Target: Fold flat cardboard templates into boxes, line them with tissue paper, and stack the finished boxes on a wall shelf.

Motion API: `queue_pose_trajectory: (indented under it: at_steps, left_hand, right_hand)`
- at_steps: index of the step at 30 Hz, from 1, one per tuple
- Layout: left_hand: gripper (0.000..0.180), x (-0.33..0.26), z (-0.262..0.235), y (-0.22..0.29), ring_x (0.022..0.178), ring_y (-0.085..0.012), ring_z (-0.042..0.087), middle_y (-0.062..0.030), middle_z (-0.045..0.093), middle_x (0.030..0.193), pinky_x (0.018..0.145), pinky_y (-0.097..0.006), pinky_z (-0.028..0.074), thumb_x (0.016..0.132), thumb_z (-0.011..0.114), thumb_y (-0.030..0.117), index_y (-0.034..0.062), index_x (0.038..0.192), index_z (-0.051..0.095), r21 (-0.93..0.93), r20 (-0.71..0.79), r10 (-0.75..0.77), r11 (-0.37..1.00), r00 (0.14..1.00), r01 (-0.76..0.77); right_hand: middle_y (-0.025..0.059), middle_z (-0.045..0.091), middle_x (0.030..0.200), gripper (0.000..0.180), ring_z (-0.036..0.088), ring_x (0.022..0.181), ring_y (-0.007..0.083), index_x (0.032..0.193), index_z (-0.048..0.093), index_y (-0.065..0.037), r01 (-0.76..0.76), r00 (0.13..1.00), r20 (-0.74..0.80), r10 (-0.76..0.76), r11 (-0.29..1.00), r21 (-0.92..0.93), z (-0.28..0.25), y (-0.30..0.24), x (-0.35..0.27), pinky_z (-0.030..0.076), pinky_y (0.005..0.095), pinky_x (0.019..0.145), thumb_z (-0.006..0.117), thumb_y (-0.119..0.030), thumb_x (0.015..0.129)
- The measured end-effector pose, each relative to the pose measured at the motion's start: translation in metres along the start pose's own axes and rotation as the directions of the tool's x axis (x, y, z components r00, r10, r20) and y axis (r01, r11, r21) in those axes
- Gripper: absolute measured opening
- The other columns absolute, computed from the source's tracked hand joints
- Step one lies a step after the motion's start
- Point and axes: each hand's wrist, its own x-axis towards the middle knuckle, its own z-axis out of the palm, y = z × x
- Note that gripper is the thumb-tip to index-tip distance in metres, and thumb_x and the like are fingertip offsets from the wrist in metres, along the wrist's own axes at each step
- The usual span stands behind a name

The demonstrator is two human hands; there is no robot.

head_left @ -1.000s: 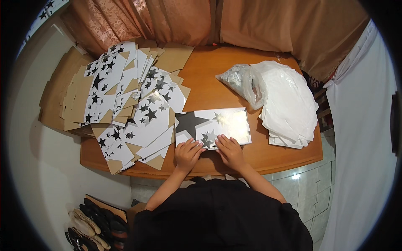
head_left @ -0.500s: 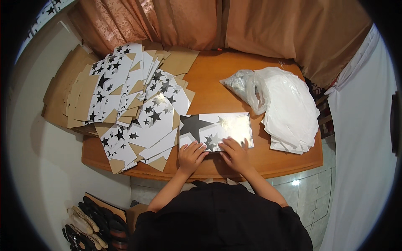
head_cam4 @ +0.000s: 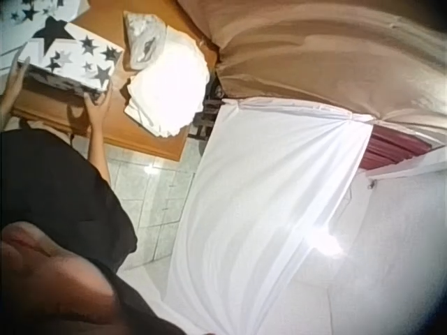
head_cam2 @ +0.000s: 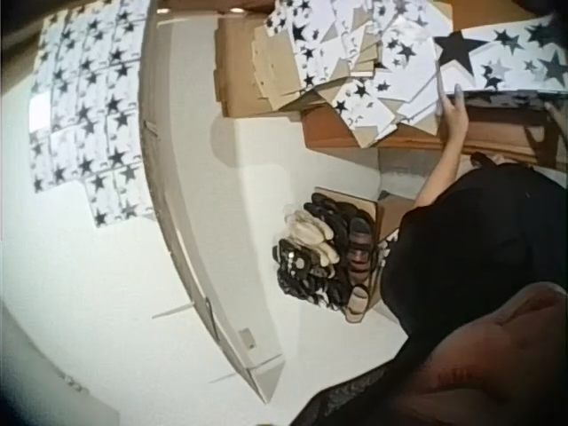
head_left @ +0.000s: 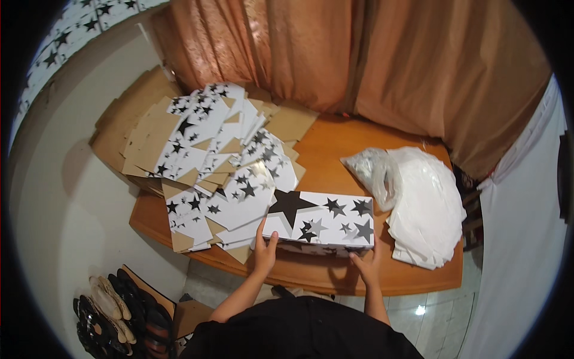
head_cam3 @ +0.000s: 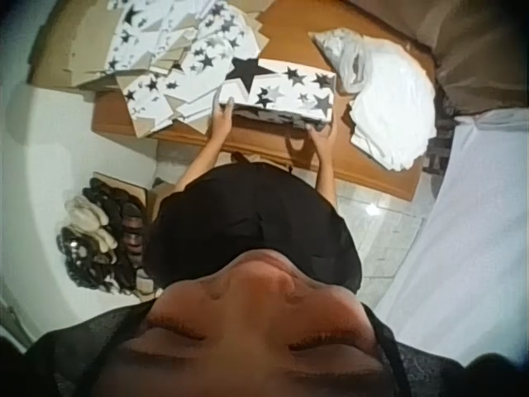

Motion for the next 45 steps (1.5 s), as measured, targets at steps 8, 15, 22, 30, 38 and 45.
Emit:
queue_pose_trajectory:
  at_steps: [8, 15, 22, 30, 38, 45]
  left_hand:
    - [0.067, 0.032, -0.036, 0.143, 0.111, -0.0160, 0.043, -0.0136, 0.037, 0.131, 0.097, -0.028, 0.030, 0.087, 0.045, 0.002, 0.0065, 0.144, 0.010, -0.351, -0.287, 0.202, 0.887, 0.936, -0.299]
    - [0.058, 0.047, -0.102, 0.261, 0.112, -0.0174, 0.041, -0.0130, 0.043, 0.126, 0.100, -0.031, 0.027, 0.090, 0.048, 0.009, 0.0039, 0.141, 0.019, -0.125, -0.515, 0.523, 0.738, 0.679, -0.663]
    - [0.067, -0.016, -0.175, 0.376, 0.130, -0.0260, 0.023, -0.0189, 0.021, 0.141, 0.108, -0.040, 0.014, 0.085, 0.052, 0.017, 0.0009, 0.140, 0.017, 0.310, -0.352, 0.924, 0.268, 0.151, -0.912]
    - [0.067, -0.020, -0.338, 0.496, 0.132, -0.0353, 0.012, -0.0243, 0.018, 0.139, 0.107, -0.046, 0.014, 0.084, 0.055, 0.017, -0.0015, 0.138, 0.021, 0.945, 0.152, 0.981, -0.179, -0.116, -0.274]
    - [0.068, -0.034, -0.443, 0.565, 0.133, -0.0396, 0.017, -0.0236, 0.019, 0.144, 0.105, -0.056, 0.014, 0.085, 0.052, 0.021, 0.0047, 0.142, 0.019, 0.919, 0.199, 0.968, -0.239, 0.154, 0.313]
    - [0.067, -0.025, -0.478, 0.598, 0.135, -0.0368, 0.020, -0.0193, 0.023, 0.145, 0.105, -0.058, 0.015, 0.088, 0.050, 0.030, 0.0105, 0.144, 0.018, 0.884, 0.135, 0.943, -0.253, 0.304, 0.394]
  right_hand:
    - [0.0248, 0.004, 0.146, 0.122, 0.008, 0.134, 0.0442, 0.146, 0.004, -0.021, 0.646, 0.737, 0.146, -0.660, 0.625, -0.439, 0.023, -0.129, 0.037, 0.021, 0.0566, 0.103, 0.084, -0.040, 0.056]
    - [0.0189, -0.001, 0.148, 0.105, 0.005, 0.136, 0.0432, 0.143, 0.006, -0.030, 0.921, 0.386, 0.026, -0.922, 0.386, 0.040, 0.096, -0.207, 0.093, 0.027, 0.0550, 0.103, 0.075, -0.011, 0.065]
    - [0.0142, 0.021, 0.136, 0.096, 0.028, 0.123, 0.0254, 0.140, 0.003, -0.012, 0.598, 0.694, -0.229, -0.683, 0.369, 0.711, 0.196, -0.289, 0.035, 0.032, 0.0408, 0.099, 0.074, -0.020, 0.076]
    - [0.0175, 0.025, 0.132, 0.092, 0.032, 0.120, 0.0242, 0.139, 0.002, -0.009, 0.682, 0.514, -0.428, -0.744, 0.051, 0.730, 0.328, -0.471, 0.014, 0.030, 0.0370, 0.100, 0.071, -0.015, 0.078]
    - [0.0218, 0.024, 0.132, 0.077, 0.024, 0.128, 0.0365, 0.138, 0.017, -0.005, 0.841, 0.187, -0.636, -0.749, -0.211, 0.497, 0.397, -0.642, -0.007, 0.023, 0.0451, 0.105, 0.065, -0.007, 0.079]
    - [0.0317, 0.015, 0.139, 0.075, 0.014, 0.129, 0.0548, 0.139, 0.020, -0.018, 0.936, 0.250, -0.547, -0.799, 0.055, 0.347, 0.444, -0.753, -0.038, 0.021, 0.0651, 0.099, 0.065, -0.013, 0.079]
